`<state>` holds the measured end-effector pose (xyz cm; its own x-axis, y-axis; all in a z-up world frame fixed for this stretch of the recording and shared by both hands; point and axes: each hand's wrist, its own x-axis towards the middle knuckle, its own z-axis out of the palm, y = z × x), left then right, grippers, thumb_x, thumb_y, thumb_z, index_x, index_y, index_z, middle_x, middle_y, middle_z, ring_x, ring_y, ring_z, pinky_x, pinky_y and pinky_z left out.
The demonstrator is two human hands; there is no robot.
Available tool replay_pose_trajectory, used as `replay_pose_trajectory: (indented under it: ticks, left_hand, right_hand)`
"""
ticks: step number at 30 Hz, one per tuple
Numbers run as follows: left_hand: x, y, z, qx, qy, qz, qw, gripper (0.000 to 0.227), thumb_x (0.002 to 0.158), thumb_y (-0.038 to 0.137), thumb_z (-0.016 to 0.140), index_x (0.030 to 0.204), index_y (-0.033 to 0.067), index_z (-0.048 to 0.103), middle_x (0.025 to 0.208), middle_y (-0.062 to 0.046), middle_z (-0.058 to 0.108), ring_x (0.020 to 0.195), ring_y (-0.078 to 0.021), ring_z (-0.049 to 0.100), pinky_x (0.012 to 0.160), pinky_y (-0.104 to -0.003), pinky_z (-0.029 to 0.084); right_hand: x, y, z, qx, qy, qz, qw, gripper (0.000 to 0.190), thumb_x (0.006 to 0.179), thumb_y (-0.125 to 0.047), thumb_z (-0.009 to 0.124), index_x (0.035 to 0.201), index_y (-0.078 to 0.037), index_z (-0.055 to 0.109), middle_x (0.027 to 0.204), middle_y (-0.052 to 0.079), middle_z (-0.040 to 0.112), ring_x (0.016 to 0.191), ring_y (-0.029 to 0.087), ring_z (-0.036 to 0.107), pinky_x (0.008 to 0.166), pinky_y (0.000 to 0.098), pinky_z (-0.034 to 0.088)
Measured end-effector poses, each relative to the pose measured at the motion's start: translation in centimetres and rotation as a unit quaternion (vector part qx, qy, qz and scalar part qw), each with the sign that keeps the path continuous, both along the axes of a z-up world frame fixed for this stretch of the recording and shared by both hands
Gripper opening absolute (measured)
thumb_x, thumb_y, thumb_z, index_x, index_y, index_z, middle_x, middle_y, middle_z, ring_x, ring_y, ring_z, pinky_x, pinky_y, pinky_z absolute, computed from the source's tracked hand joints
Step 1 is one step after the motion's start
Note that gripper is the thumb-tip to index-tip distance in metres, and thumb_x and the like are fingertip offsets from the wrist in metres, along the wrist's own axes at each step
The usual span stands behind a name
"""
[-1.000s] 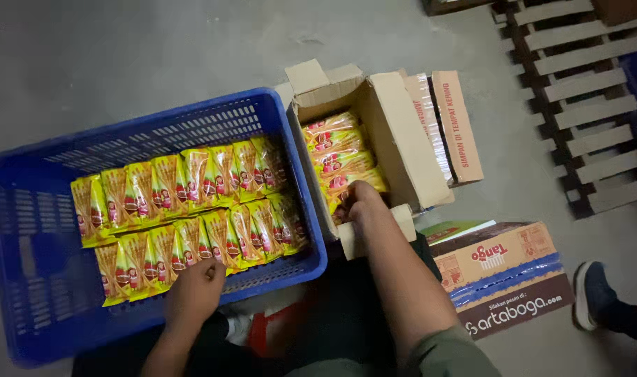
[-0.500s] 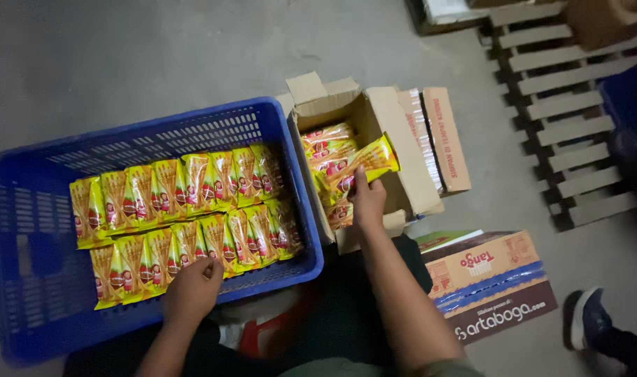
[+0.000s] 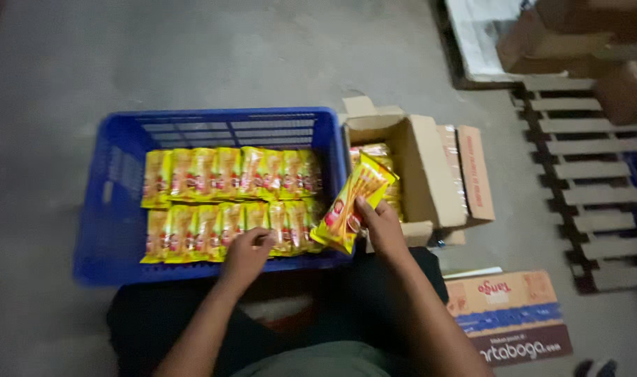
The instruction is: The person transfers yellow snack packets from a cardboard box into a blue plastic basket. They pick up packets from the box and place them into the basket, arranging them in neat rows.
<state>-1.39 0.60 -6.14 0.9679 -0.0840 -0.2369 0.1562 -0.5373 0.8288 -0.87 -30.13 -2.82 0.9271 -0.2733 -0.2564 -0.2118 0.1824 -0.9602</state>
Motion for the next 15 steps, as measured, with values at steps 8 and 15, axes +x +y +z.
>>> replay_pose_trajectory:
  ticks: [8, 15]
  left_hand:
    - [-3.7, -3.1, 6.9, -0.344, 0.073, -0.019, 0.936, 0.038, 0.096, 0.029, 0.072, 0.123, 0.0035, 0.066, 0.114, -0.013, 0.068, 0.109, -0.0239, 0.061, 0.096, -0.039, 0.050]
    - [-5.0, -1.3, 10.2, -0.367, 0.018, 0.035, 0.929, 0.015, 0.086, 0.015, 0.084, 0.087, 0.0066, 0.071, 0.074, 0.001, 0.064, 0.072, -0.0087, 0.059, 0.060, -0.020, 0.048]
  right_hand:
    - [-1.7, 6.9, 5.2, -0.007, 0.014, 0.147, 0.989, 0.023, 0.096, -0.025, 0.076, 0.090, -0.003, 0.073, 0.073, 0.007, 0.066, 0.063, 0.013, 0.059, 0.059, 0.0265, 0.047]
    - [-1.8, 8.8, 4.9, 0.008, 0.034, 0.273, 0.961, 0.043, 0.105, -0.041, 0.055, 0.117, -0.003, 0.072, 0.097, 0.018, 0.075, 0.094, 0.033, 0.073, 0.090, 0.0516, 0.056]
